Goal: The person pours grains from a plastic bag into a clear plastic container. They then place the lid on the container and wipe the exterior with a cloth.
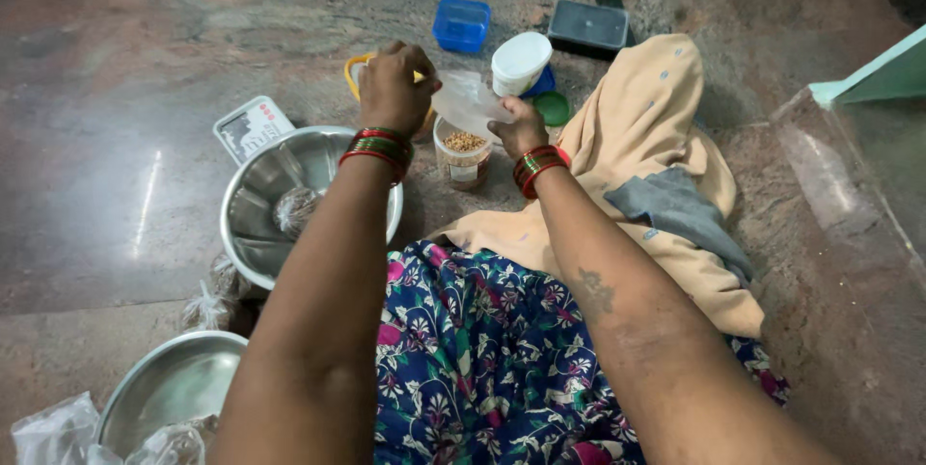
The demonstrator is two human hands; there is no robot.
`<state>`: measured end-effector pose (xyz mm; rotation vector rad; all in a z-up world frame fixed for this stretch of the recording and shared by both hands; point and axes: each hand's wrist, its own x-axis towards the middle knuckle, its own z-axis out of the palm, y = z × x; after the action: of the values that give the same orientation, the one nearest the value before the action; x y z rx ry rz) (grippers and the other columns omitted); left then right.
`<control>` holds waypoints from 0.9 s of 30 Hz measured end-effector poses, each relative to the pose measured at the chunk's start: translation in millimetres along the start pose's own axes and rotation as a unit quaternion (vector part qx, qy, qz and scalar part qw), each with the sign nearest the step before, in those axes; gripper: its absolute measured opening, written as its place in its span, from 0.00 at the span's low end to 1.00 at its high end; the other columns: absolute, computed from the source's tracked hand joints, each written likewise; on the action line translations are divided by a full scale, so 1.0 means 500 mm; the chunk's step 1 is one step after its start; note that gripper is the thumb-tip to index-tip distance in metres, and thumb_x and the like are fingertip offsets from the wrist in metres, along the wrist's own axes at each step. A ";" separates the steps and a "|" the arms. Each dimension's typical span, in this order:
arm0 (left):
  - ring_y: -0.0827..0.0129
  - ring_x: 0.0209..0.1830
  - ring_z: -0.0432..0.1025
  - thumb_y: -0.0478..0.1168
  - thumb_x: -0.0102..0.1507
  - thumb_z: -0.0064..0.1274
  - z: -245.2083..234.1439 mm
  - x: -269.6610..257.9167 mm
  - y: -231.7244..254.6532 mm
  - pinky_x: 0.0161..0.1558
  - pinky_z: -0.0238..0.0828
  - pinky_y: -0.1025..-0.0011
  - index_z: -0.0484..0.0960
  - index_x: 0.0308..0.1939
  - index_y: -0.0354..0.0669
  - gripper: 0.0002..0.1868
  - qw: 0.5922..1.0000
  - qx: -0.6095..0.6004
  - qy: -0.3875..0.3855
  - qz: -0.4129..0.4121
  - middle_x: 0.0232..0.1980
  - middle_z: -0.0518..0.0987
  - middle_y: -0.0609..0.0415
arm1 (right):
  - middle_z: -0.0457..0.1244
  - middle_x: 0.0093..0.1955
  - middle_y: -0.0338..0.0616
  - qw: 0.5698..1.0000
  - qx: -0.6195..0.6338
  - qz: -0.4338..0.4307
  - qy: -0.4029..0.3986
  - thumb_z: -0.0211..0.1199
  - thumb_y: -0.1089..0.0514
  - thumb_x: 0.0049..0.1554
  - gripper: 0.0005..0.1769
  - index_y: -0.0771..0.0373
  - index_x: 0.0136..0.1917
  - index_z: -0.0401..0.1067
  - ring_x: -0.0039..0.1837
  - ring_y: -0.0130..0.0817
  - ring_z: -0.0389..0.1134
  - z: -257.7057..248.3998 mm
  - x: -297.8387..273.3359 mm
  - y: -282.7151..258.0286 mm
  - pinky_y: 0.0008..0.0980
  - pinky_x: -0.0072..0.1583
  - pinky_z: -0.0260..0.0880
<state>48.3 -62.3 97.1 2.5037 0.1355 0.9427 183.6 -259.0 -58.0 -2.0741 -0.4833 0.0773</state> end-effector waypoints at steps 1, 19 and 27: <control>0.48 0.41 0.76 0.38 0.49 0.71 -0.003 -0.002 0.003 0.40 0.71 0.53 0.85 0.30 0.45 0.10 1.000 -0.003 0.009 0.002 0.41 0.81 0.47 | 0.69 0.59 0.52 0.999 -0.029 -0.023 0.023 0.76 0.55 0.48 0.30 0.55 0.63 0.71 0.60 0.46 0.69 -0.006 -0.006 -0.011 0.42 0.62 0.68; 0.62 0.29 0.80 0.35 0.55 0.64 -0.127 -0.105 0.147 0.36 0.76 0.64 0.83 0.30 0.41 0.04 0.985 -0.141 0.047 -0.082 0.30 0.84 0.47 | 0.60 0.69 0.55 0.968 0.213 -0.129 -0.036 0.78 0.64 0.47 0.54 0.63 0.77 0.46 0.69 0.42 0.63 -0.156 -0.138 -0.082 0.38 0.67 0.70; 0.71 0.22 0.79 0.30 0.61 0.60 -0.257 -0.215 0.178 0.21 0.78 0.72 0.79 0.34 0.37 0.04 0.943 -0.297 0.017 -0.147 0.29 0.82 0.53 | 0.65 0.53 0.46 0.990 0.129 -0.010 -0.055 0.74 0.64 0.51 0.33 0.61 0.67 0.64 0.52 0.37 0.71 -0.162 -0.268 -0.198 0.41 0.44 0.78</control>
<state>-122.4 -118.8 157.5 1.8511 0.1966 0.7602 50.0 -329.4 49.4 -1.8170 -0.5324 0.2329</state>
